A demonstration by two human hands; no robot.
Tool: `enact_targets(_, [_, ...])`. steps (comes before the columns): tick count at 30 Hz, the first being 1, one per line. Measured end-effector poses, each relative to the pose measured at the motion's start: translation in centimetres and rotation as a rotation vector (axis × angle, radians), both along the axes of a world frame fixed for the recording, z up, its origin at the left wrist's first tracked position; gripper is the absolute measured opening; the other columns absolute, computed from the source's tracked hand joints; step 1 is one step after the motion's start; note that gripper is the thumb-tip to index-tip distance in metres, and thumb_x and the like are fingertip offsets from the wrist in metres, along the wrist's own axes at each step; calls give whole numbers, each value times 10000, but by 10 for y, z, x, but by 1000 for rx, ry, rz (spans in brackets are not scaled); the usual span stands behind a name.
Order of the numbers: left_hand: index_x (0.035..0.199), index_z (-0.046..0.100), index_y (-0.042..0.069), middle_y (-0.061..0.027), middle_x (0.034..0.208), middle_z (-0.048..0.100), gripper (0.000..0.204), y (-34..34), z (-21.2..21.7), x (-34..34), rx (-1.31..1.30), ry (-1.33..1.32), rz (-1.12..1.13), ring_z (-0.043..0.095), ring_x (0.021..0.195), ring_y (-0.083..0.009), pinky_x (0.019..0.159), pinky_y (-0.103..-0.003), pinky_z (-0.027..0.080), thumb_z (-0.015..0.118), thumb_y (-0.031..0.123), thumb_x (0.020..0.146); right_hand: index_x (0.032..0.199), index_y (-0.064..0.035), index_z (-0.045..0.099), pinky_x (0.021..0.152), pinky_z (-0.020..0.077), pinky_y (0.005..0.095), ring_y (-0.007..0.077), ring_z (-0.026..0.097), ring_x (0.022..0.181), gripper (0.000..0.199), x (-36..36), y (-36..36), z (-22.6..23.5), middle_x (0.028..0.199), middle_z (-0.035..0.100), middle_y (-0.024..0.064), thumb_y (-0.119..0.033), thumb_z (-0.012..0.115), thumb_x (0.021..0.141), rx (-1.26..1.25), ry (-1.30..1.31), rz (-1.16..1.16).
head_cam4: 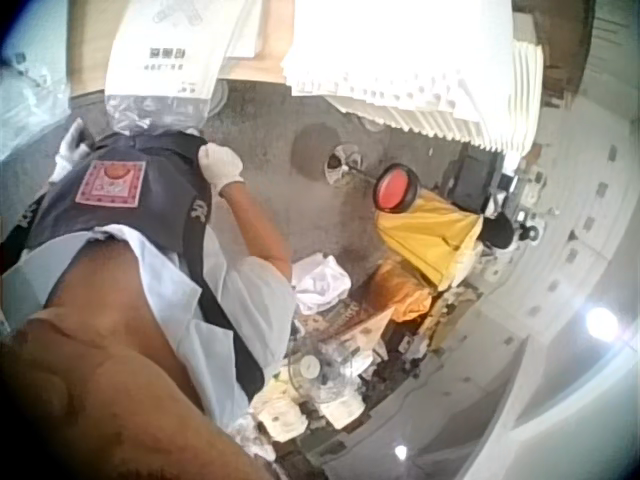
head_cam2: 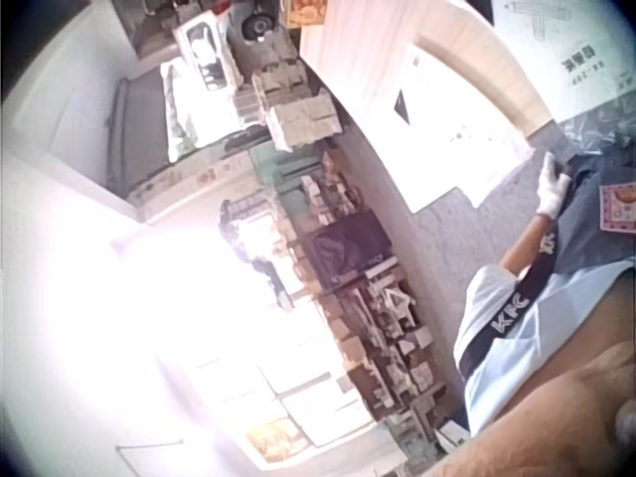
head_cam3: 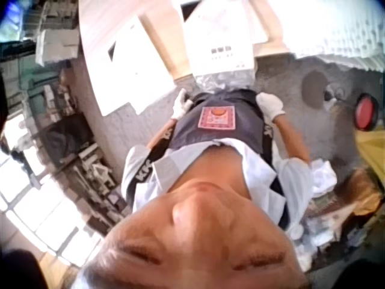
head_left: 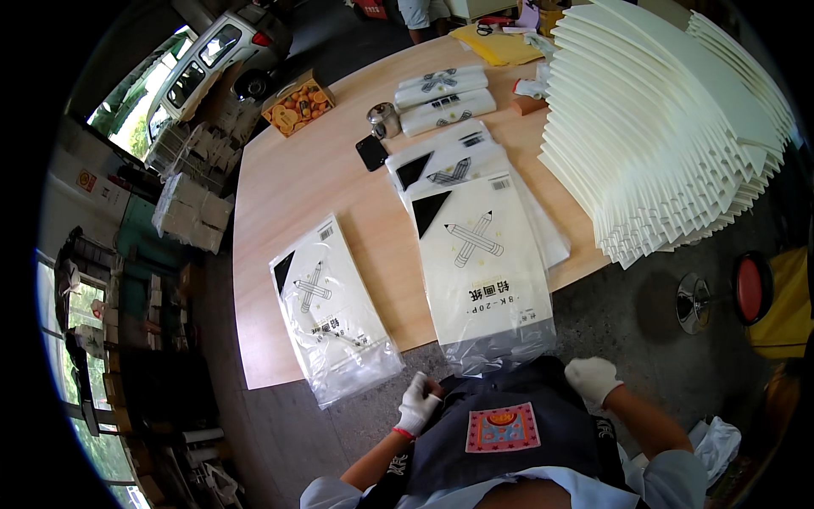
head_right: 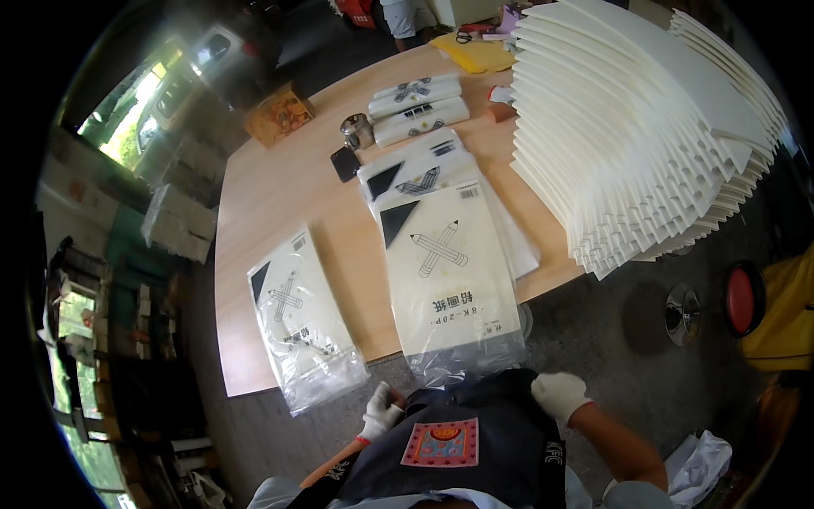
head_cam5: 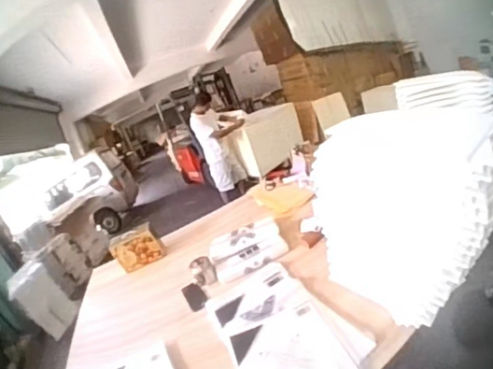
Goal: The person repeatedly picks up stacks of white paper from a table and places them into clear plastic packaging bags. The person folds the top of the bags to seal the contents and places the finished packages on the table. The task is performed continuously in a repetitive loop.
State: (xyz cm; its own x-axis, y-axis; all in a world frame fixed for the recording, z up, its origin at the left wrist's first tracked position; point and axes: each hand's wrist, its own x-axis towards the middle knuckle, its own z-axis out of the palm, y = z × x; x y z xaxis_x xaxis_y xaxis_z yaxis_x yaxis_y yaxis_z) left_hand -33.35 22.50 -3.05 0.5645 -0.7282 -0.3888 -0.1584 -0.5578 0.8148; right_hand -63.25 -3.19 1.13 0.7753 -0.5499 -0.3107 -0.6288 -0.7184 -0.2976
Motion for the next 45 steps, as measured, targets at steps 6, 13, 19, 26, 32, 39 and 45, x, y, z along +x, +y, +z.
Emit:
enact_targets(6, [1162, 549, 22, -35, 925, 618, 347, -69, -42, -9, -171, 628, 461, 560, 851, -113, 714, -244, 463, 553, 257, 908, 1018, -68, 622, 718, 485, 395, 292, 629, 821, 327, 64, -63, -54, 913, 658, 130, -358, 517, 908, 681, -408, -633])
enact_targets(13, [892, 599, 26, -66, 719, 557, 96, -40, 104, 29, -565, -333, 314, 497, 619, -158, 581, -284, 418, 520, 74, 868, 1225, -37, 520, 738, 499, 290, 157, 600, 911, 346, 184, 11, -46, 1101, 611, 66, -208, 546, 926, 1749, -476, -464])
enact_targets(19, [755, 543, 53, 39, 672, 479, 212, 35, 147, 102, -828, -371, 894, 367, 602, -32, 536, -204, 280, 470, 110, 946, 1173, 4, 520, 691, 506, 255, 143, 612, 866, 381, 345, 66, -18, 1051, 628, 119, -261, 577, 905, 1746, -306, -158])
enact_targets(26, [762, 520, 45, 29, 679, 489, 105, 156, 10, 172, -237, -356, 985, 392, 623, -60, 540, -225, 326, 565, 89, 846, 1161, 69, 550, 786, 454, 315, 206, 598, 917, 515, 388, 127, -55, 1045, 635, 191, -317, 643, 832, 1464, -220, -336])
enact_targets(32, [1161, 510, 44, -168, 1151, 525, 482, 97, 38, 150, 55, -988, 1006, 504, 1071, -285, 925, -368, 400, 689, 30, 713, 968, -42, 640, 614, 504, 261, 116, 623, 710, 237, 332, 133, -46, 881, 678, 83, -217, 691, 817, 1639, -107, -194])
enact_targets(39, [1119, 542, 85, -121, 1083, 580, 405, -129, 67, 93, -273, -781, -46, 536, 1049, -286, 908, -382, 427, 674, 49, 737, 1080, 6, 599, 577, 508, 275, 159, 634, 659, 334, 260, 76, -45, 834, 675, 95, -199, 595, 816, 1314, -22, 34])
enact_targets(45, [982, 590, 127, -101, 1037, 579, 396, -283, 33, 45, -154, -798, -366, 515, 1026, -299, 847, -434, 419, 726, 371, 703, 1078, -13, 583, 590, 503, 259, 141, 619, 658, 315, 194, 28, -31, 844, 660, 90, -228, 565, 849, 1255, -268, -305])
